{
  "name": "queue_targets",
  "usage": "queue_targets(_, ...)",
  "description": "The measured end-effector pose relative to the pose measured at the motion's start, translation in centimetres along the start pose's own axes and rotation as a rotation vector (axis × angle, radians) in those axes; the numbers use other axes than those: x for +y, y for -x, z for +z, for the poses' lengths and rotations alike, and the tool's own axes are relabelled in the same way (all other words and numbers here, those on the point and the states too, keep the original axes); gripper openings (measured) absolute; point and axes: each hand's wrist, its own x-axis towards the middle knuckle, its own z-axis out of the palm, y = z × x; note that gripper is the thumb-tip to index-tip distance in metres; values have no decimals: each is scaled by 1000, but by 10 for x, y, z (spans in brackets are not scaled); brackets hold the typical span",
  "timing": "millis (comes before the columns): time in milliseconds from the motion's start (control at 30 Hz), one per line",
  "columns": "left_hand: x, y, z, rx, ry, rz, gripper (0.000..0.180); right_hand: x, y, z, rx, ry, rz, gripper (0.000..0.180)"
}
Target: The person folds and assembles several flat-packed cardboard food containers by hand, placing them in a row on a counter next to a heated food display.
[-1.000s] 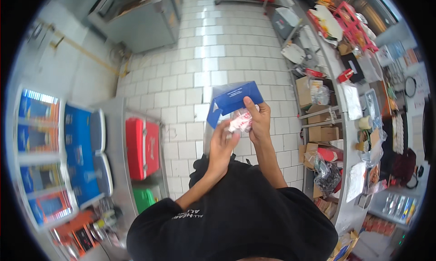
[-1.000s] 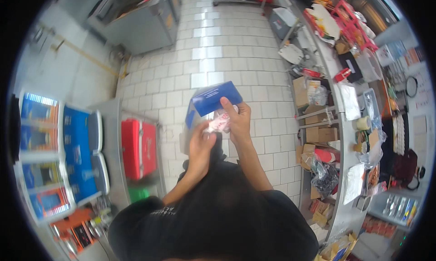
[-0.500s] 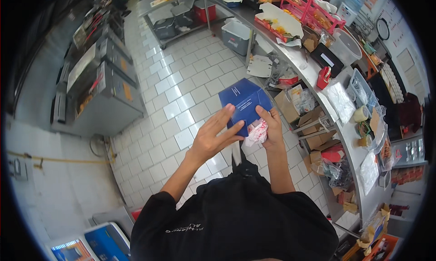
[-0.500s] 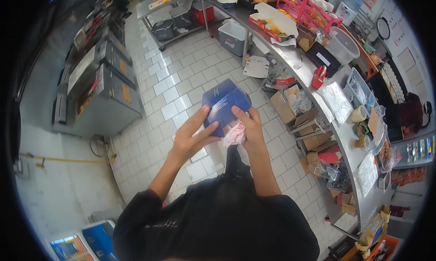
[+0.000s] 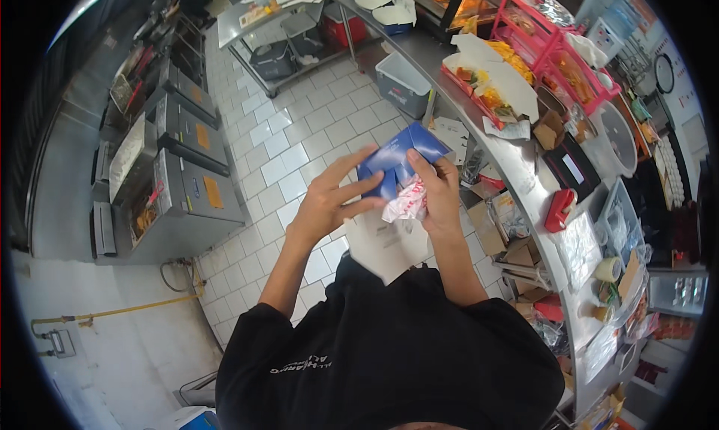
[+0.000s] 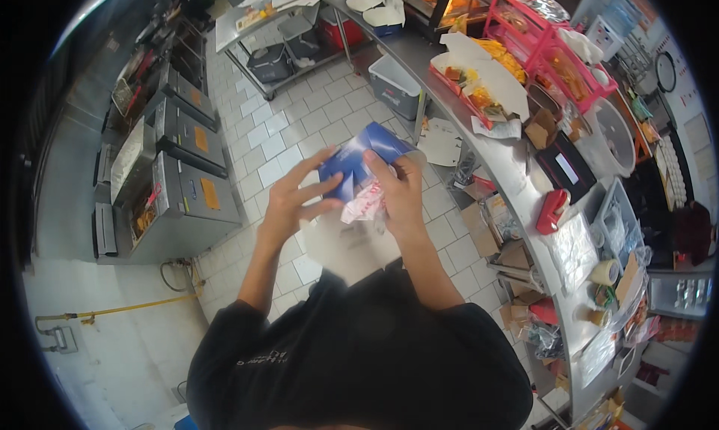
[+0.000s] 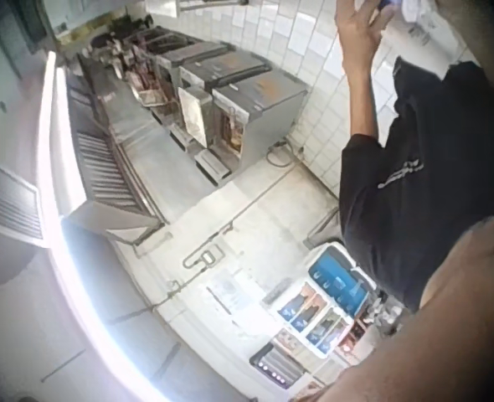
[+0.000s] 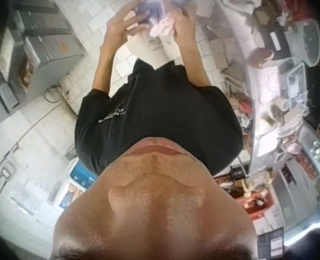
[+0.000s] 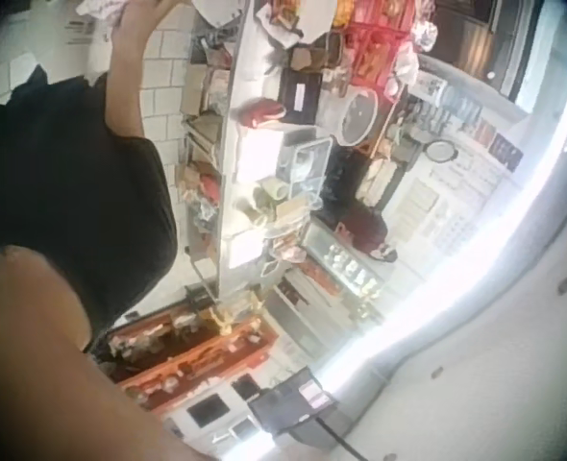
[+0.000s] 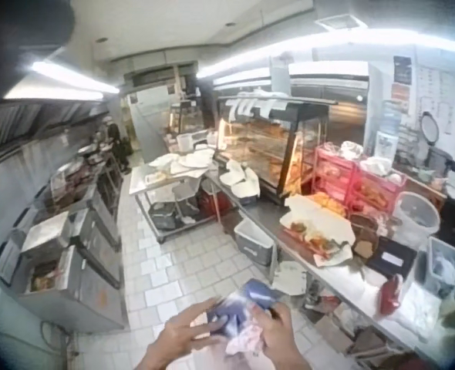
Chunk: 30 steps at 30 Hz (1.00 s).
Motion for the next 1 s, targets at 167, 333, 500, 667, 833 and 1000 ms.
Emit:
queue_targets(167, -99, -48, 23, 251, -126, -89, 39, 25, -104, 32, 57, -22, 99, 14)
queue_targets(333, -223, -108, -12, 279, 27, -254, 41, 29, -208, 44, -225, 739, -164, 26)
queue_targets(500, -358, -192, -52, -222, 442, -363, 42, 10, -304, 66, -213, 1207, -322, 68)
queue_targets(667, -462, -279, 19, -519, 696, -296, 43, 60, -397, 25, -125, 1201, 124, 67)
queue_targets(833, -573, -337, 93, -274, 886, -582, 44, 153, -455, -79, 551, 321, 192, 46)
queue_targets(1000, -671, -362, 160, -314, 864, -696, 39, 204, -532, -148, 829, -70, 165, 38)
